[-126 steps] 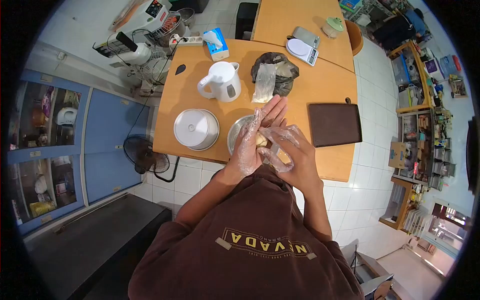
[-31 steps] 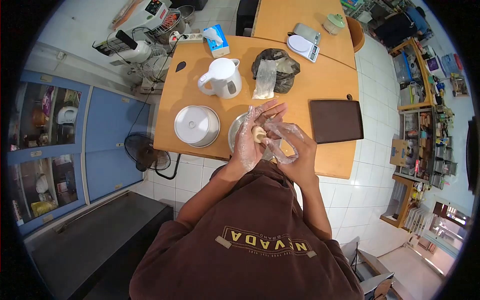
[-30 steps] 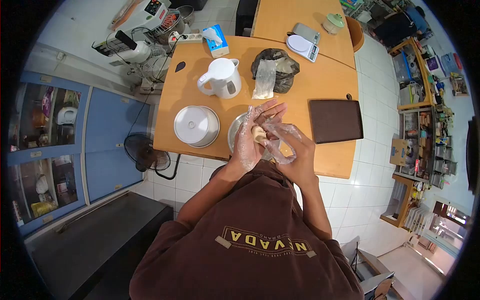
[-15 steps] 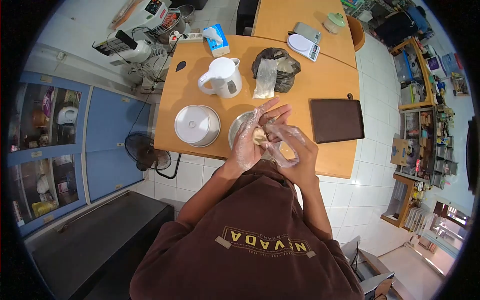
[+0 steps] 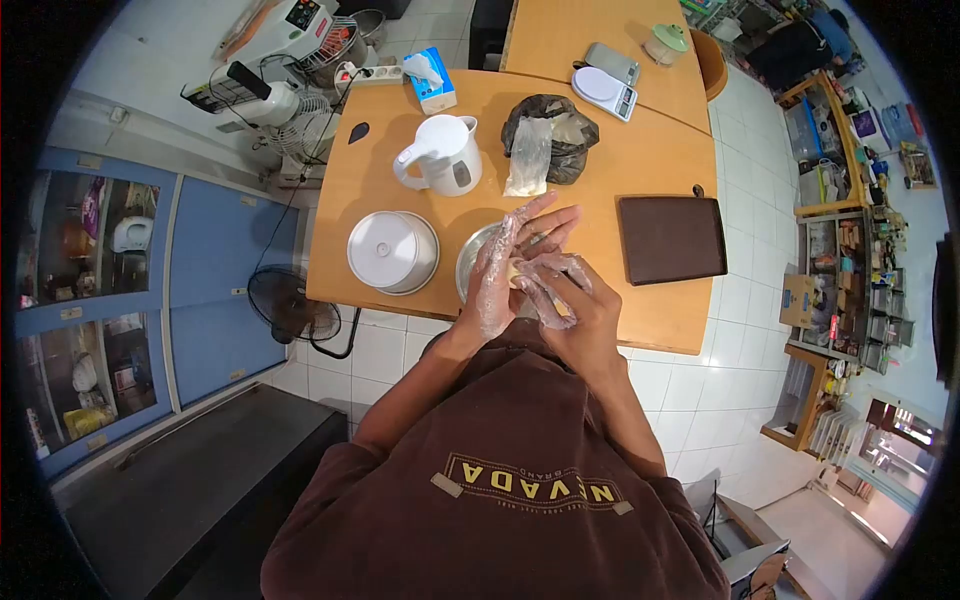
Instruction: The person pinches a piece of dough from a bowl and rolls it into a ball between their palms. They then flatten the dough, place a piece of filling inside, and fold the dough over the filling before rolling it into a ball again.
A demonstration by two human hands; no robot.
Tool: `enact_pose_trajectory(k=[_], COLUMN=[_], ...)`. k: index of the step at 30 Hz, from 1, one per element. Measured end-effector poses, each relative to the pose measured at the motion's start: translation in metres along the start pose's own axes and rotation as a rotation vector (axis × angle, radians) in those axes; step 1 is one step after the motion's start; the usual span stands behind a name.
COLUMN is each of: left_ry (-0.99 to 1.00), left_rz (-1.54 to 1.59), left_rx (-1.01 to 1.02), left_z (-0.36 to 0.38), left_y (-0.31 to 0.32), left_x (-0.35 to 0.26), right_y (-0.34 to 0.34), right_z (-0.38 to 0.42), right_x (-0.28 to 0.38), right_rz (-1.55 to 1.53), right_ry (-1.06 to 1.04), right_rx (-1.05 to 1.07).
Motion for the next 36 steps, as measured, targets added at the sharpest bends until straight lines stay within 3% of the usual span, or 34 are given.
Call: enact_pose_trajectory(k=[7,13,23,32,36], left_ry=[-0.014,-0.084,-0.138,0.135,0.330], left_rz=[0.069,0.156,0.200,0.038,-0.162], left_rx=[-0.060,-0.066,-0.074,-0.131,-0.024], left_z=[-0.001,-0.003,-0.001,0.000,0.003], left_y=[-0.003,0.000,-0.003,0.006,0.002], left_x=[-0.001,-0.003,0.000,-0.015,-0.018], right_y=[0.010,-0.005,0.000,0.006,0.008], right_z=[0.005,-0.003,0.002,0.000,0.000], right_x=[-0.011,-0.003,-0.015,0.011,0.024], right_rz=[-0.073,0.008,0.033,-0.116,-0.151], right_ry=[0.001,-0.060,-0.076,0.098,0.157], right_rx=[-0.039,0.156,0.103,-0.092,-0.100])
Point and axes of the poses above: each hand's wrist, its own z-axis away from the middle knuckle, its own y-axis out of the palm, x = y × z, the point moved 3 cm from there along -z, towards the middle knuckle, and after that the axes turned 11 degrees about y, right-handed, at the moved point
